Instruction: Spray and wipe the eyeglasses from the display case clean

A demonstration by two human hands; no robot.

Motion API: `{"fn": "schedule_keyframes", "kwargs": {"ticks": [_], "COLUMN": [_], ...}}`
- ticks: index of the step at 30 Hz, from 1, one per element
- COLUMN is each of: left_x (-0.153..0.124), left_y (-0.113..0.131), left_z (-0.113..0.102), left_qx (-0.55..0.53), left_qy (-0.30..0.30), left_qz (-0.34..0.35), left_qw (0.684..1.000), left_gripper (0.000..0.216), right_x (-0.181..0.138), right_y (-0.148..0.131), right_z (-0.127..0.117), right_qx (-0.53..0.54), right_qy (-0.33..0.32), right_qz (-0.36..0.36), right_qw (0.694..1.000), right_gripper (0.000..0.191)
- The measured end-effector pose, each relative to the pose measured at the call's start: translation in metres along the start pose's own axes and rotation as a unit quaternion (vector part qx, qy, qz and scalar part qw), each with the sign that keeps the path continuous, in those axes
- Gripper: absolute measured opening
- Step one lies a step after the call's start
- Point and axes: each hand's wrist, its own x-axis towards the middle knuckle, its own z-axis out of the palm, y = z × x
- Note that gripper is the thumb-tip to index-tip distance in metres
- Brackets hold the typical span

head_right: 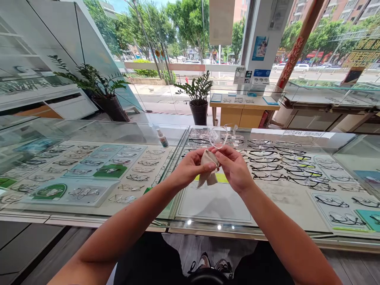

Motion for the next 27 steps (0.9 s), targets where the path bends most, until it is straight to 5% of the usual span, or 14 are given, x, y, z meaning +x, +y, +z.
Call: {"fn": "schedule_keyframes", "kwargs": {"ticks": [6, 17, 27], "left_x": [0.003, -0.005, -0.005], "left_y": [-0.008, -0.003, -0.004], "left_z": [0.008, 0.009, 0.015], "left_qx": [-0.032, -0.018, -0.026], "left_qy": [0.075, 0.010, 0.064], "left_qz": [0.047, 0.022, 0.030], "left_qw": [0.996, 1.000, 0.997], "left_gripper": [0.050, 0.050, 0.053], "right_x": [-0.003, 0.006, -0.001], "right_y": [0.014, -0.004, 0.002], "right_z": [0.007, -0.008, 0.004], "right_qx": [0.012, 0.023, -0.014], "right_qy": [0.004, 0.001, 0.019], "right_qz": [-0.024, 0.007, -0.020], "right_qw": [1.000, 1.000, 1.000], "right_gripper": [0.026, 0.021, 0.026]}}
